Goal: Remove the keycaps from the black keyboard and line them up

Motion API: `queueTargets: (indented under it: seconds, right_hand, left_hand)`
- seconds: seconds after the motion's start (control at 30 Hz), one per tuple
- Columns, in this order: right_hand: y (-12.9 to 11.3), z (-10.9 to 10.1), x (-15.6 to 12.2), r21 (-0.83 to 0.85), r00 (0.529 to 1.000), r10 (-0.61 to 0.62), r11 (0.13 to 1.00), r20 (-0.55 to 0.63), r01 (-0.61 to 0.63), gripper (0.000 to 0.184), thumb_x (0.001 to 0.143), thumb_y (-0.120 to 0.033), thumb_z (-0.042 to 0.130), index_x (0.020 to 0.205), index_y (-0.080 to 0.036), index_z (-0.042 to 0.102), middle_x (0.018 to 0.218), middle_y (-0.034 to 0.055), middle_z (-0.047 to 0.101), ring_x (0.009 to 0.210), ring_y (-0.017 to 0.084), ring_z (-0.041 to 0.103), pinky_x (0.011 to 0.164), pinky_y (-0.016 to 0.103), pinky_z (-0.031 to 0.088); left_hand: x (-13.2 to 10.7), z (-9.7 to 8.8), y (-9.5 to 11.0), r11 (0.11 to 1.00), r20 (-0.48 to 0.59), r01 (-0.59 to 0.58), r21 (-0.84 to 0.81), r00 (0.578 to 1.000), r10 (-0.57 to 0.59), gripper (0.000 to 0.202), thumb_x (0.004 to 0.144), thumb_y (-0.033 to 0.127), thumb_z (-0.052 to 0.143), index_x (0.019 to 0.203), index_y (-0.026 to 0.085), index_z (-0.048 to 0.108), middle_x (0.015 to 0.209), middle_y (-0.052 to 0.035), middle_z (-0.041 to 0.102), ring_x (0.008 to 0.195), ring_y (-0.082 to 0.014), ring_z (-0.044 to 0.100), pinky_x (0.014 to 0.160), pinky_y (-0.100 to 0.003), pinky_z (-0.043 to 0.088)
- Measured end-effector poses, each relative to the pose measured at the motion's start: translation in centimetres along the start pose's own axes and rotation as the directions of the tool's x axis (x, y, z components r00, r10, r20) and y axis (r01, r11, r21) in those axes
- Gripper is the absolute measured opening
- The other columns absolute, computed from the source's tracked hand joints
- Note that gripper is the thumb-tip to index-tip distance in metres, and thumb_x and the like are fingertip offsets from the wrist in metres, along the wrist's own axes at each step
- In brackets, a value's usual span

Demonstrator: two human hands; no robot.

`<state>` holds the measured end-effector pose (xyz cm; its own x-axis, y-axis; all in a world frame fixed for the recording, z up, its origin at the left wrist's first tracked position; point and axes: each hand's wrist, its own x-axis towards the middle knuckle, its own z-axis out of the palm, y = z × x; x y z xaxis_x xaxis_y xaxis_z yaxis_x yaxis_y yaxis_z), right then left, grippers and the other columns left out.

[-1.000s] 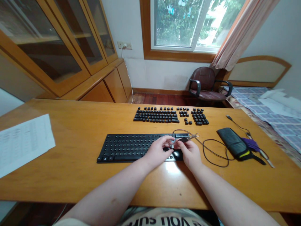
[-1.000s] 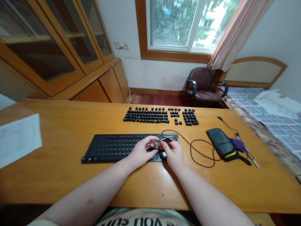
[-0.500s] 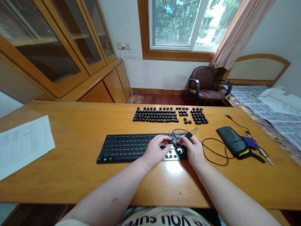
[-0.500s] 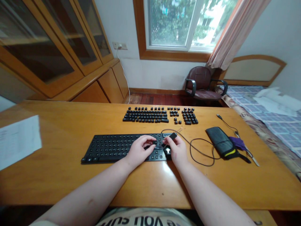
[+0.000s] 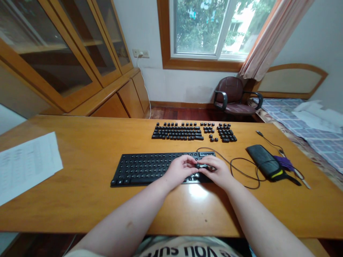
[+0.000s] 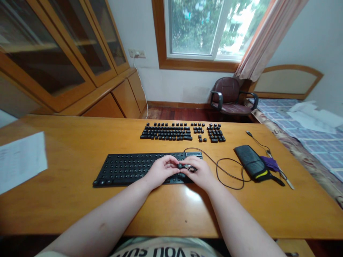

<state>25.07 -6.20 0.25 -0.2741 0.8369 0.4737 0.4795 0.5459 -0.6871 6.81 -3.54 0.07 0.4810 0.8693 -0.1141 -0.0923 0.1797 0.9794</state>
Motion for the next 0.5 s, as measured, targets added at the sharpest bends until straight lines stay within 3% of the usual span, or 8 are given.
queueTargets:
  seconds: [0.1,0.2,0.27,0.37,0.5]
  right_hand:
    - [0.0,-0.3,0.0,-0.039,1.000,-0.012,0.999,0.007,0.012,0.015,0.077,-0.031,0.065,0.090,-0.024,0.069,0.083,0.0047,0.067,0.079,0.018,0.062,0.074,0.033,0.051]
    - [0.7,-1.9,0.7,-0.192,0.994,0.085,0.977,-0.068,-0.097,0.018,0.078,-0.034,0.064,0.090,-0.022,0.069,0.084,0.0052,0.066,0.079,0.018,0.062,0.072,0.031,0.050]
    - [2.0,-3.7,1.9,-0.345,0.965,0.185,0.908,-0.185,-0.239,0.021,0.078,-0.037,0.063,0.091,-0.022,0.070,0.085,0.0052,0.064,0.078,0.019,0.061,0.069,0.030,0.050]
    - [4.7,-5.8,4.4,-0.570,0.931,0.289,0.736,-0.223,-0.365,0.023,0.075,-0.042,0.065,0.087,-0.024,0.072,0.087,0.0040,0.062,0.077,0.020,0.061,0.067,0.030,0.048]
    - [8.3,-5.6,6.5,-0.697,0.920,0.352,0.616,-0.174,-0.368,0.022,0.076,-0.040,0.062,0.088,-0.025,0.072,0.103,0.0044,0.061,0.083,0.019,0.062,0.068,0.027,0.048]
  left_hand:
    - [-0.1,0.1,0.0,1.000,0.021,0.016,0.016,1.000,-0.016,0.028,0.060,0.009,0.071,0.084,0.013,0.058,0.077,-0.0007,0.062,0.073,-0.0113,0.060,0.076,-0.029,0.050]
    - [0.0,0.0,0.0,0.998,-0.010,0.006,0.055,1.000,-0.006,0.037,0.061,0.012,0.071,0.095,0.014,0.058,0.074,-0.0004,0.061,0.071,-0.0119,0.060,0.070,-0.027,0.049]
    - [0.1,-0.2,0.0,0.993,-0.059,-0.007,0.114,0.998,0.013,0.035,0.065,0.017,0.069,0.099,0.014,0.058,0.072,-0.0002,0.060,0.067,-0.0112,0.058,0.066,-0.025,0.047]
    - [0.2,-0.5,-0.1,0.984,-0.112,-0.023,0.178,0.993,0.044,0.027,0.070,0.021,0.066,0.096,0.014,0.060,0.076,-0.0017,0.061,0.066,-0.0101,0.055,0.063,-0.023,0.044]
    - [0.4,-0.6,-0.2,0.980,-0.129,-0.026,0.196,0.990,0.052,0.024,0.071,0.022,0.065,0.094,0.014,0.061,0.085,-0.0040,0.064,0.066,-0.0097,0.054,0.062,-0.022,0.044]
